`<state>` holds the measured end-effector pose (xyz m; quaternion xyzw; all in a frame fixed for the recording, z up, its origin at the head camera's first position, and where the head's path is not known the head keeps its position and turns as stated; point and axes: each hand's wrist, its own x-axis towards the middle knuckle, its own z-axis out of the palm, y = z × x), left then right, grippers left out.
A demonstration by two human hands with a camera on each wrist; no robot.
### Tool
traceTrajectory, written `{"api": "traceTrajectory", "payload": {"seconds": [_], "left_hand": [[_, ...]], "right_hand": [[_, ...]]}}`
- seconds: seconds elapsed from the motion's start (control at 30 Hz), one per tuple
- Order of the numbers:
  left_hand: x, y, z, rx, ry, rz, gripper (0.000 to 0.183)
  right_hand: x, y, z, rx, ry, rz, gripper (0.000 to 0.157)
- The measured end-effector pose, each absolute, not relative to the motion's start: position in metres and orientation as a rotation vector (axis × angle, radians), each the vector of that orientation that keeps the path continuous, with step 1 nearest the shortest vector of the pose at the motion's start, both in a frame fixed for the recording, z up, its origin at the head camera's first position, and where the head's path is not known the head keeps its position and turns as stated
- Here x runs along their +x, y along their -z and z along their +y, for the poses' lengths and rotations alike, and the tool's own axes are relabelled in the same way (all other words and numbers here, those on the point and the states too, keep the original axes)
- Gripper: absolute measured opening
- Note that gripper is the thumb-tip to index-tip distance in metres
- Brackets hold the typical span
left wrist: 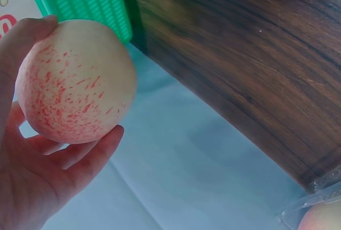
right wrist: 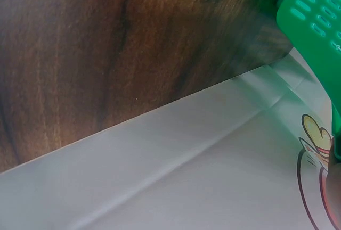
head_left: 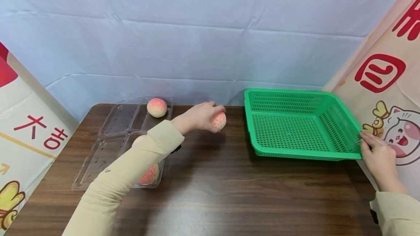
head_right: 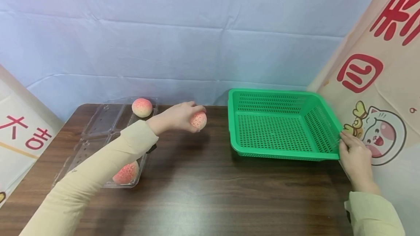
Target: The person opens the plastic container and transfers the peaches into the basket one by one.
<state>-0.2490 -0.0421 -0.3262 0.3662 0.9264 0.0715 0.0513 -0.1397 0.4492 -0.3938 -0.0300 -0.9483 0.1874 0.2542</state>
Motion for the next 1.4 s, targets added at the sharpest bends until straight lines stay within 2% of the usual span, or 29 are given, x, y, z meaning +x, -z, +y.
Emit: {"api": "traceTrajectory", "payload": {"seconds": [1.4], "left_hand": [[-0.242,0.313,-0.019,1.143,-0.232,2.829,0.06]], "right_hand": [[-0.14,0.396,0.451,-0.081,-0.51,-2.563,0.036]]}}
